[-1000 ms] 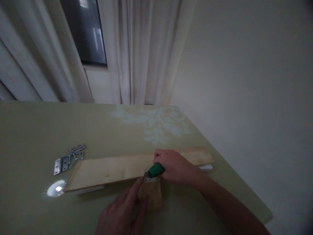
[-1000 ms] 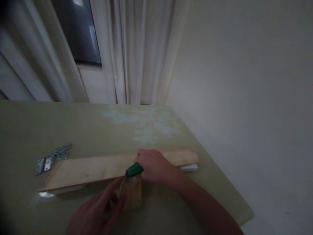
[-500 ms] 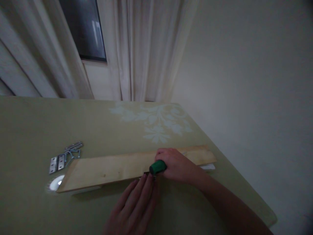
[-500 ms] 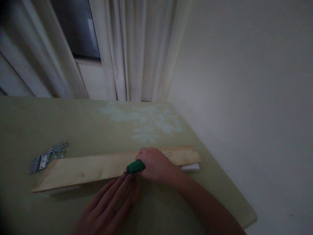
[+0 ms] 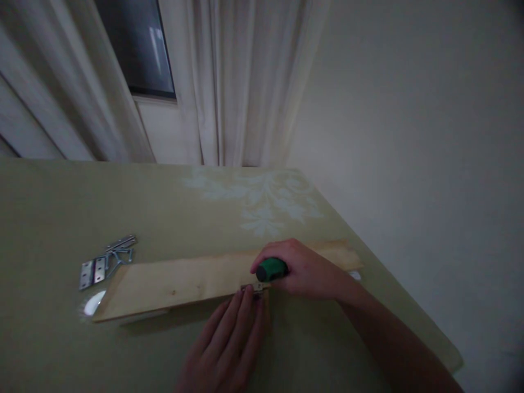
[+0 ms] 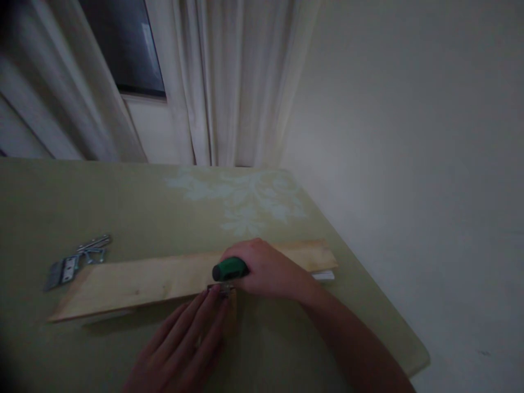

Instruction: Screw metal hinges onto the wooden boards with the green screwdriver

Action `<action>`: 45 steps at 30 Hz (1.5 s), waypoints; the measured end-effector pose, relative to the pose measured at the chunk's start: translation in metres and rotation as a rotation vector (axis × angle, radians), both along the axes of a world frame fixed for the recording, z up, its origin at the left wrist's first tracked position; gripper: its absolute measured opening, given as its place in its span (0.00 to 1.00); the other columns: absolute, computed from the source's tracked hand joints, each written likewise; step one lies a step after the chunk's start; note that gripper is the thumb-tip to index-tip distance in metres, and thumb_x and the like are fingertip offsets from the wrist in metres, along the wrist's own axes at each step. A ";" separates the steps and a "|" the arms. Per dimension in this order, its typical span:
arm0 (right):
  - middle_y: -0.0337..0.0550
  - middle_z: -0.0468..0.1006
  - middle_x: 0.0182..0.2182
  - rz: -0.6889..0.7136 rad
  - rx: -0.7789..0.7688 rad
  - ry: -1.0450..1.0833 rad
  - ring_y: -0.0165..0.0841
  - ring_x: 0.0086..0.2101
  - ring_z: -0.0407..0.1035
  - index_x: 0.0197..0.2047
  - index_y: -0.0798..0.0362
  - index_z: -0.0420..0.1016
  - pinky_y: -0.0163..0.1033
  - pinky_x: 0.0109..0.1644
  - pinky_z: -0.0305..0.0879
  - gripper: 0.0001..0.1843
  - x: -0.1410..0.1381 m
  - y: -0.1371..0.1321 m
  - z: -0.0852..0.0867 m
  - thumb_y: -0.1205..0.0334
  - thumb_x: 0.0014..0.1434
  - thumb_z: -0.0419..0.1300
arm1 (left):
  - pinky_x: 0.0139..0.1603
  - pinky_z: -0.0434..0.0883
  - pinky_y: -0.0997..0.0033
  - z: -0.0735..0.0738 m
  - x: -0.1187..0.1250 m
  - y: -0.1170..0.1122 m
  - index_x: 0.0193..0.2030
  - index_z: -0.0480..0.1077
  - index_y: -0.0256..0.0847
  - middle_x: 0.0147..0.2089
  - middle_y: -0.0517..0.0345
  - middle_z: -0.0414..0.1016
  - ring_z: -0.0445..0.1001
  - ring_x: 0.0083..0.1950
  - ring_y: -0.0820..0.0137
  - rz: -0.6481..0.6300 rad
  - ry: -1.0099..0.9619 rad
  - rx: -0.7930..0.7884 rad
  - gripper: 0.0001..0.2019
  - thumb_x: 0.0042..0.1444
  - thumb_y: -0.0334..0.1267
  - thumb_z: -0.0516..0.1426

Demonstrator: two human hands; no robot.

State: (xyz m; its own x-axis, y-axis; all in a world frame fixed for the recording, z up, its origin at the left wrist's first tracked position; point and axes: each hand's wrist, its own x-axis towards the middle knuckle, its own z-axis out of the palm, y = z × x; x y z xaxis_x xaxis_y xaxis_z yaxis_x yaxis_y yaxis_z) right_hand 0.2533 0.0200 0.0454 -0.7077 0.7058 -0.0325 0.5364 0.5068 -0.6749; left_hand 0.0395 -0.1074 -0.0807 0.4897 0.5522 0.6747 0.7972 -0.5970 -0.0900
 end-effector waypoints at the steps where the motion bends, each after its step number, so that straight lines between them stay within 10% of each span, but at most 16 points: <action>1: 0.42 0.90 0.45 0.015 -0.039 0.035 0.38 0.46 0.82 0.48 0.51 0.88 0.38 0.52 0.69 0.14 -0.001 0.000 0.001 0.74 0.60 0.68 | 0.86 0.49 0.54 -0.001 0.001 -0.001 0.72 0.75 0.36 0.72 0.43 0.80 0.74 0.73 0.55 0.007 0.003 -0.006 0.23 0.76 0.31 0.50; 18: 0.39 0.91 0.44 0.068 -0.091 0.030 0.37 0.45 0.84 0.49 0.49 0.87 0.36 0.49 0.69 0.19 -0.016 -0.001 -0.003 0.77 0.58 0.68 | 0.68 0.67 0.55 -0.001 0.006 -0.003 0.70 0.76 0.38 0.67 0.44 0.84 0.78 0.66 0.55 0.040 -0.048 -0.020 0.20 0.78 0.37 0.52; 45: 0.41 0.89 0.46 0.180 -0.001 0.018 0.37 0.48 0.82 0.47 0.49 0.85 0.38 0.56 0.70 0.16 -0.019 -0.002 -0.007 0.77 0.60 0.66 | 0.69 0.70 0.54 -0.008 0.011 -0.001 0.66 0.78 0.37 0.64 0.43 0.85 0.79 0.65 0.53 0.023 -0.167 -0.005 0.19 0.75 0.38 0.53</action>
State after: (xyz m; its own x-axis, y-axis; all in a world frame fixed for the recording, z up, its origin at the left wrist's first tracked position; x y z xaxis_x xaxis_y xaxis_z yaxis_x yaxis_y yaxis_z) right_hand 0.2343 0.0178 0.0384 -0.8233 0.5673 -0.0192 0.4246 0.5931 -0.6840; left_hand 0.0506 -0.1085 -0.0883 0.3577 0.5656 0.7430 0.8144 -0.5784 0.0482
